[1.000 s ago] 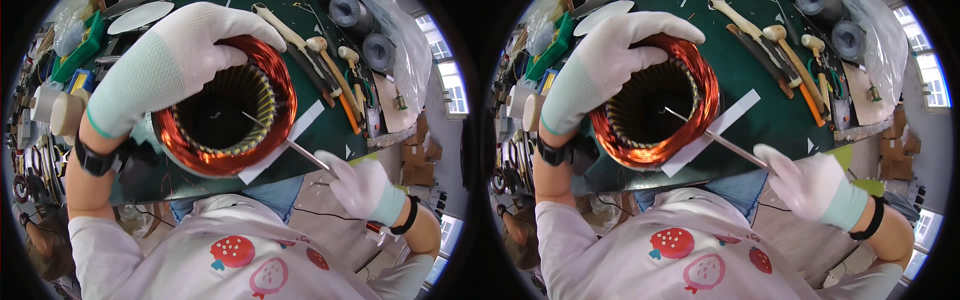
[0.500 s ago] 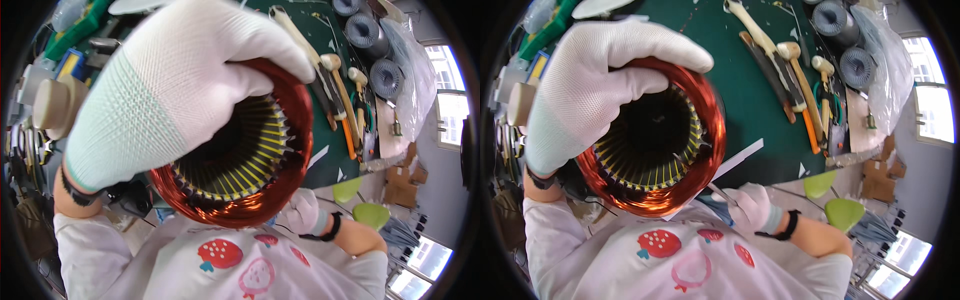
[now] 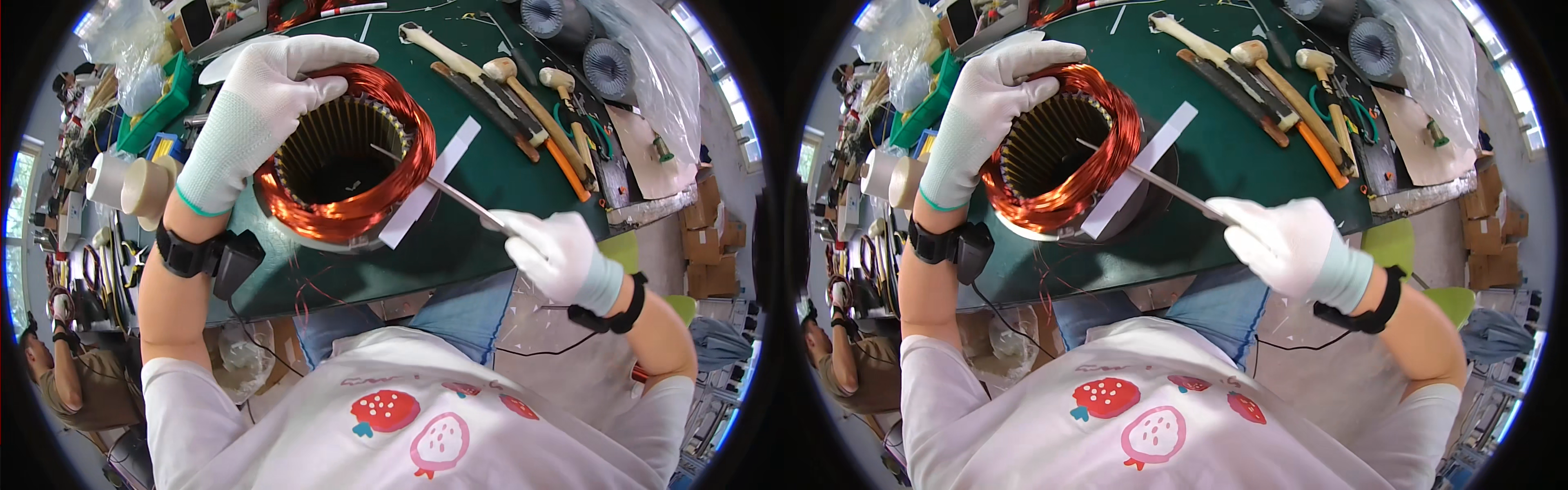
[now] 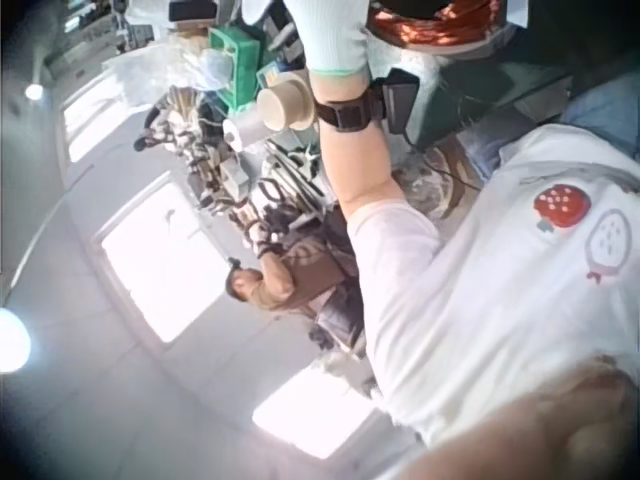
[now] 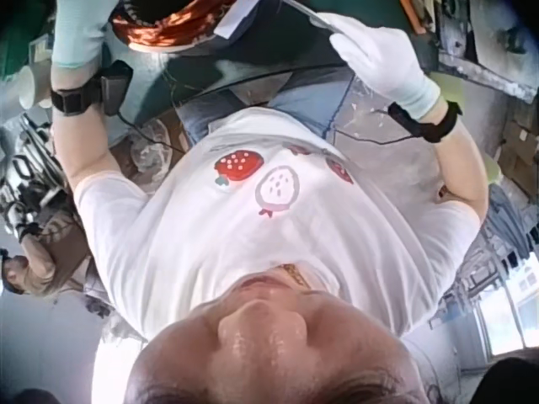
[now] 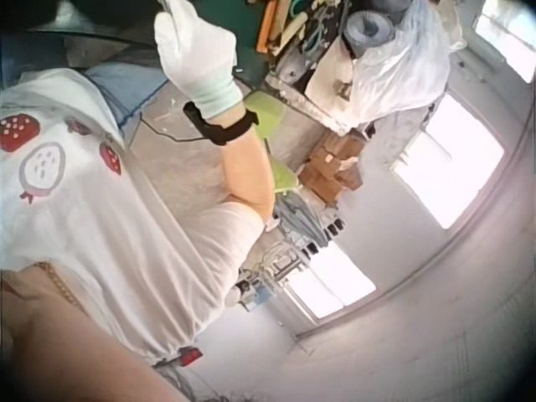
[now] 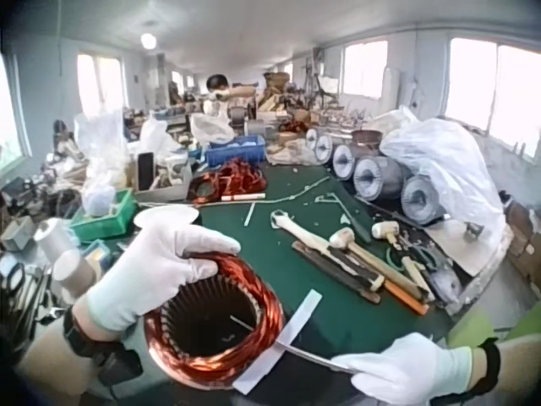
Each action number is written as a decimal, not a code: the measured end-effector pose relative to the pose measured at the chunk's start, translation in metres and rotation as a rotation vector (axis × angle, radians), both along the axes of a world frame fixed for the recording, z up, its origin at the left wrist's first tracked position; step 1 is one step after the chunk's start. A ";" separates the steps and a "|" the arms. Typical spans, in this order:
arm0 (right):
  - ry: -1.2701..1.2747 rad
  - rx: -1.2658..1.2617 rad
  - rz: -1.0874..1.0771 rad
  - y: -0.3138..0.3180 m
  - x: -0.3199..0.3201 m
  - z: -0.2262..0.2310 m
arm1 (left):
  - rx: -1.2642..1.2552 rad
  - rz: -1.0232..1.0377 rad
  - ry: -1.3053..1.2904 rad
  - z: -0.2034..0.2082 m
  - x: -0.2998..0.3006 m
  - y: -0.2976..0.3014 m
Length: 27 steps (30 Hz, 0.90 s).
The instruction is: Manually inserting insulation spacers into the windings of a motor stator and shaping them with a mallet.
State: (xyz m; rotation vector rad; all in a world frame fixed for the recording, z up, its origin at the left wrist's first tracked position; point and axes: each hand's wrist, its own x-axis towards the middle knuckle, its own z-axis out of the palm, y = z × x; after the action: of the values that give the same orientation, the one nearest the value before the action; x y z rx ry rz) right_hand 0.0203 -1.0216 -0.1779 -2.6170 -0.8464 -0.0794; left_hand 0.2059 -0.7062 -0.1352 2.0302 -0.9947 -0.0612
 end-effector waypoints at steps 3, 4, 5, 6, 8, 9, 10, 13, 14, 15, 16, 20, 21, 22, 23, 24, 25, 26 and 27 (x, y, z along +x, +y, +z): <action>0.002 0.066 -0.040 -0.011 0.008 0.008 | -0.165 0.015 0.095 -0.001 0.004 -0.010; 0.068 0.026 -0.106 -0.014 0.007 0.012 | -0.159 0.007 0.092 -0.001 0.001 -0.011; 0.064 0.030 -0.103 -0.015 0.007 0.010 | -0.132 0.045 0.027 0.001 -0.003 -0.011; 0.057 0.029 -0.101 -0.016 0.009 0.009 | -0.109 0.081 -0.040 0.003 -0.003 -0.013; 0.081 0.012 -0.135 -0.022 0.008 0.007 | -0.066 0.390 -0.508 0.008 -0.032 -0.029; 0.097 0.000 -0.140 -0.023 0.009 0.006 | -0.020 0.292 -0.709 0.017 -0.053 -0.030; 0.094 0.010 -0.146 -0.024 0.012 0.005 | 0.029 0.193 -0.908 0.024 -0.074 -0.028; 0.050 -0.028 -0.097 -0.024 0.016 0.006 | 0.271 0.193 -0.917 0.006 -0.119 -0.053; 0.086 -0.043 -0.107 -0.023 0.017 0.011 | 0.262 0.286 -1.014 -0.010 -0.122 -0.059; 0.121 -0.054 -0.120 -0.023 0.018 0.014 | 0.383 0.347 -1.014 -0.015 -0.118 -0.064; 0.124 -0.051 -0.118 -0.026 0.015 0.018 | 0.388 0.346 -1.013 -0.017 -0.119 -0.066; 0.018 -0.058 -0.109 -0.056 -0.022 0.014 | 0.321 0.297 -0.963 -0.020 -0.116 -0.055; 0.059 -0.055 -0.150 -0.064 -0.036 0.013 | 0.275 0.246 -0.947 -0.019 -0.117 -0.048; 0.100 -0.051 -0.190 -0.065 -0.052 0.015 | 0.230 0.197 -0.930 -0.017 -0.119 -0.037; 0.132 0.059 -0.239 -0.060 -0.068 0.021 | 0.231 0.166 -0.921 -0.014 -0.124 -0.023; 0.171 0.175 -0.290 -0.056 -0.083 0.022 | 0.263 0.138 -0.938 -0.017 -0.126 -0.006; 0.169 0.249 -0.302 -0.053 -0.094 0.020 | 0.275 0.139 -0.967 -0.018 -0.125 0.007; 0.178 0.258 -0.296 -0.045 -0.100 0.020 | 0.289 0.140 -0.997 -0.019 -0.124 0.019; 0.199 0.351 -0.344 -0.036 -0.104 0.022 | 0.312 0.141 -1.014 -0.023 -0.120 0.031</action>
State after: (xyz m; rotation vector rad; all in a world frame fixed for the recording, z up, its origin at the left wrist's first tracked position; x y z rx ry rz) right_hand -0.0835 -1.0575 -0.1556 -2.3590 -0.2780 -0.0540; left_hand 0.0855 -0.6751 -0.1580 2.4300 -1.4877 1.0350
